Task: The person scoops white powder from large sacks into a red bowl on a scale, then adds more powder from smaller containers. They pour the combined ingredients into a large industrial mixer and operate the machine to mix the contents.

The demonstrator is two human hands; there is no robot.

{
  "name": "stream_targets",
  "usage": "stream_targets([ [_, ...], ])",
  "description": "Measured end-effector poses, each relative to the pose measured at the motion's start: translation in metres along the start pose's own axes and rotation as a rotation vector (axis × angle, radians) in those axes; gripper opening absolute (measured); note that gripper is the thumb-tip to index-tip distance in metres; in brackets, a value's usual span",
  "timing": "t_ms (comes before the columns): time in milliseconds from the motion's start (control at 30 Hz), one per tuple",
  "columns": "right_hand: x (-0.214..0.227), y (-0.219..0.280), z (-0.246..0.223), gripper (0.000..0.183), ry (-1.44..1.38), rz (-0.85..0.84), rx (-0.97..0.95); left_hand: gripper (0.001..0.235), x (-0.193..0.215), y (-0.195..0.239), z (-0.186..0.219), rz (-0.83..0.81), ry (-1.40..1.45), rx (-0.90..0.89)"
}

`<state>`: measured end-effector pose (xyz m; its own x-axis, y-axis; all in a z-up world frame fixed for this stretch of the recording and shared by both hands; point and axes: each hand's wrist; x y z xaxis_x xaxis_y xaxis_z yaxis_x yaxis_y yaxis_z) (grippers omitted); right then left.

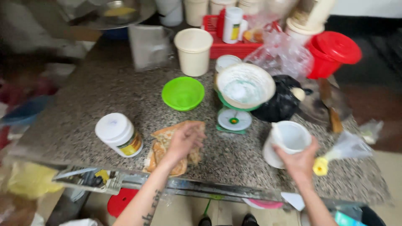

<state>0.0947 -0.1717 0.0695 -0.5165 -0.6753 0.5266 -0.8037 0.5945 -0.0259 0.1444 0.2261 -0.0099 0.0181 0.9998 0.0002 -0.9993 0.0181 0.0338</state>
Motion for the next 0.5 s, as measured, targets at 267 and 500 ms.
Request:
stream_targets([
  [267,0.003,-0.061,0.015,0.125,0.062,0.020,0.145,0.044,0.121,0.059,0.109,0.630,-0.846,-0.166],
  [500,-0.002,-0.062,0.014,0.142,0.172,0.127,0.207,0.051,0.178,0.070,0.090,0.876,-1.267,-0.463],
])
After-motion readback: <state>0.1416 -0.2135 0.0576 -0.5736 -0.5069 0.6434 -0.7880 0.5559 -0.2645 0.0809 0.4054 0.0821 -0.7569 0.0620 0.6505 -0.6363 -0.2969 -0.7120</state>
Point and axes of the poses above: each hand's wrist, its own y-axis away from the middle knuckle, its own x-axis out of the back of the hand, z = x × y, and after that the axes turned 3 degrees about z, right-handed
